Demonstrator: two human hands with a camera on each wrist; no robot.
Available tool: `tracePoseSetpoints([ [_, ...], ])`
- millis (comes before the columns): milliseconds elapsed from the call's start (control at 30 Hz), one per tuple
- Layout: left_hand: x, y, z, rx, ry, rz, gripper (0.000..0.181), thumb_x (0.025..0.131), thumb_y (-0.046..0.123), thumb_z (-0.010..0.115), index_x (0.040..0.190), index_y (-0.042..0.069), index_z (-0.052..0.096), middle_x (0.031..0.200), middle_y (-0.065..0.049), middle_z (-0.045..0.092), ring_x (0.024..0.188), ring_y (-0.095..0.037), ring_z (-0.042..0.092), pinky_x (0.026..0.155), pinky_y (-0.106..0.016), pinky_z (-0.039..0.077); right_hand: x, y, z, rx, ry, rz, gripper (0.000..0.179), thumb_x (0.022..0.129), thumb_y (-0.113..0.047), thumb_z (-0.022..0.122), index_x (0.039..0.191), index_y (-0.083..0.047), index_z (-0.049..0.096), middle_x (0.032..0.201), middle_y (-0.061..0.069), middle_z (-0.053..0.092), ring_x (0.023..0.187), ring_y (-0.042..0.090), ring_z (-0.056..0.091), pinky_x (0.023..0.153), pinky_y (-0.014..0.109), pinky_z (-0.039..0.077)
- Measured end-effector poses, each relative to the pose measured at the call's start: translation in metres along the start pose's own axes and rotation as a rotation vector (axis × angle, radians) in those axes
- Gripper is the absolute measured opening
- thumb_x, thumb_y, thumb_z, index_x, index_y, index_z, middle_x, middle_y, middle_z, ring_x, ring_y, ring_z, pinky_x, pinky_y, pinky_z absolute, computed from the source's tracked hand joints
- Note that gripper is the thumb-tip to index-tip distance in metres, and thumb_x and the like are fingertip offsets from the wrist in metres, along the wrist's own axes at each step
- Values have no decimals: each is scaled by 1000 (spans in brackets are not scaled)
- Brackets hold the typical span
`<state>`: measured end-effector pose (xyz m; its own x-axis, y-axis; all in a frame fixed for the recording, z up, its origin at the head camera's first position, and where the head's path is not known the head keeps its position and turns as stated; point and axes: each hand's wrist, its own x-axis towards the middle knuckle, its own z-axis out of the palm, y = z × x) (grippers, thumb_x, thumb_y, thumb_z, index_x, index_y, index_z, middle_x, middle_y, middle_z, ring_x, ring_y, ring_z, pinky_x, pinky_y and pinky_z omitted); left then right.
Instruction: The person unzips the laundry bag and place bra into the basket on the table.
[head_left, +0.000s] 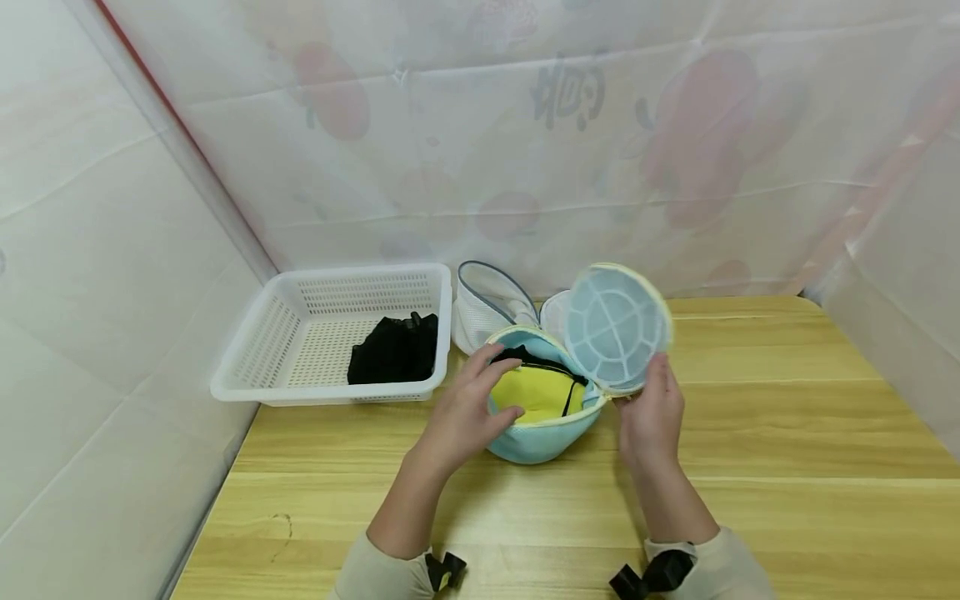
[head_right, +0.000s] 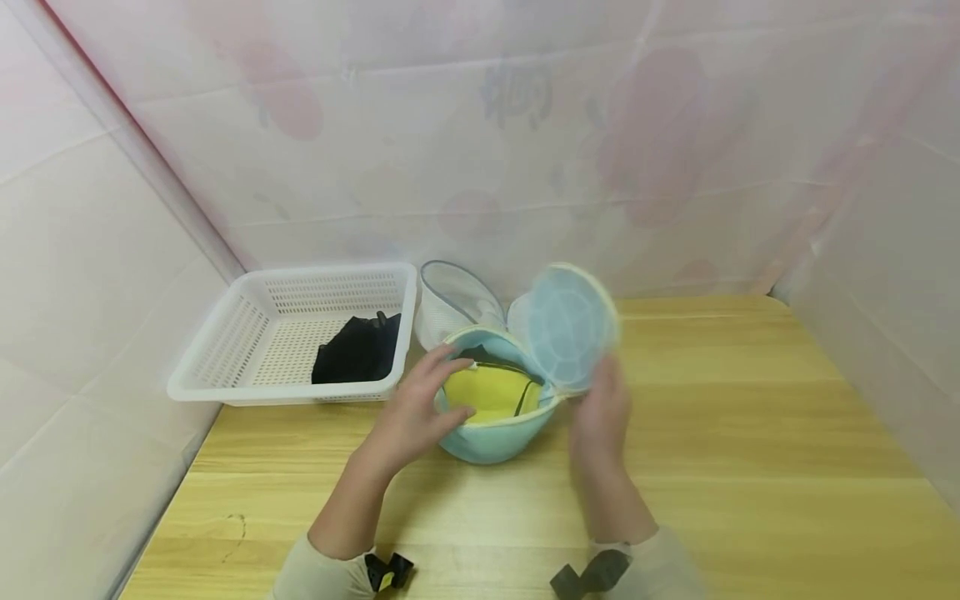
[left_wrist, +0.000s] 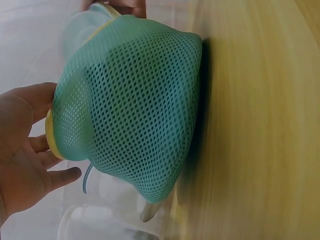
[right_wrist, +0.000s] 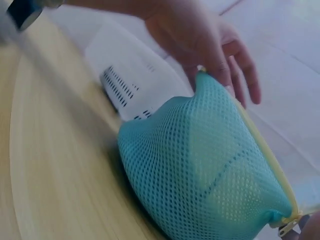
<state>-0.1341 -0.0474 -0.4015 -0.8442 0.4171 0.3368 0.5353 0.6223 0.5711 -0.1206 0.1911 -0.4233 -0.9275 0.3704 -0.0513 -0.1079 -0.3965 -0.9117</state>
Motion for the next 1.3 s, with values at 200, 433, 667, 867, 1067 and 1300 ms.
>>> tracePoseSetpoints([
  [200,0,-1,2,9,-65,5,54,87,20,83,137,11,63,151,-11,52,143,-31,49,115,-49,45,6,14,-2,161,133,173,63,105,-64,28,155,-27,40,142,2,57,126,17,55,114,34,40],
  [433,3,0,4,95,-81,16,52,87,23,83,135,11,64,145,-10,58,140,-27,53,126,-60,21,1,36,4,-53,38,371,62,102,-55,54,149,-15,48,136,-10,60,133,7,49,115,23,38],
  [667,5,8,11,219,-126,0,57,89,27,82,139,10,62,151,-12,55,146,-27,47,129,-51,22,1,53,2,-159,-85,278,63,109,-45,42,160,-10,34,167,-4,30,154,7,24,129,27,18],
  [867,10,20,14,370,-169,31,64,90,30,81,145,9,57,158,-15,48,151,-29,41,129,-48,22,-4,56,3,-197,-63,207,62,108,-50,41,156,-10,43,159,-3,41,148,7,35,126,27,27],
  [1067,17,26,17,423,-257,-33,80,87,36,83,154,13,46,161,-15,43,153,-33,35,127,-55,24,-10,56,5,-245,-71,123,59,108,-49,42,154,-11,46,158,-4,45,146,9,39,119,20,34],
  [1300,15,16,30,477,-197,11,82,82,35,87,150,9,49,136,-11,61,128,-29,56,116,-48,41,-13,58,7,-243,-36,93,57,109,-47,42,152,-11,49,154,-1,50,137,5,47,108,11,41],
])
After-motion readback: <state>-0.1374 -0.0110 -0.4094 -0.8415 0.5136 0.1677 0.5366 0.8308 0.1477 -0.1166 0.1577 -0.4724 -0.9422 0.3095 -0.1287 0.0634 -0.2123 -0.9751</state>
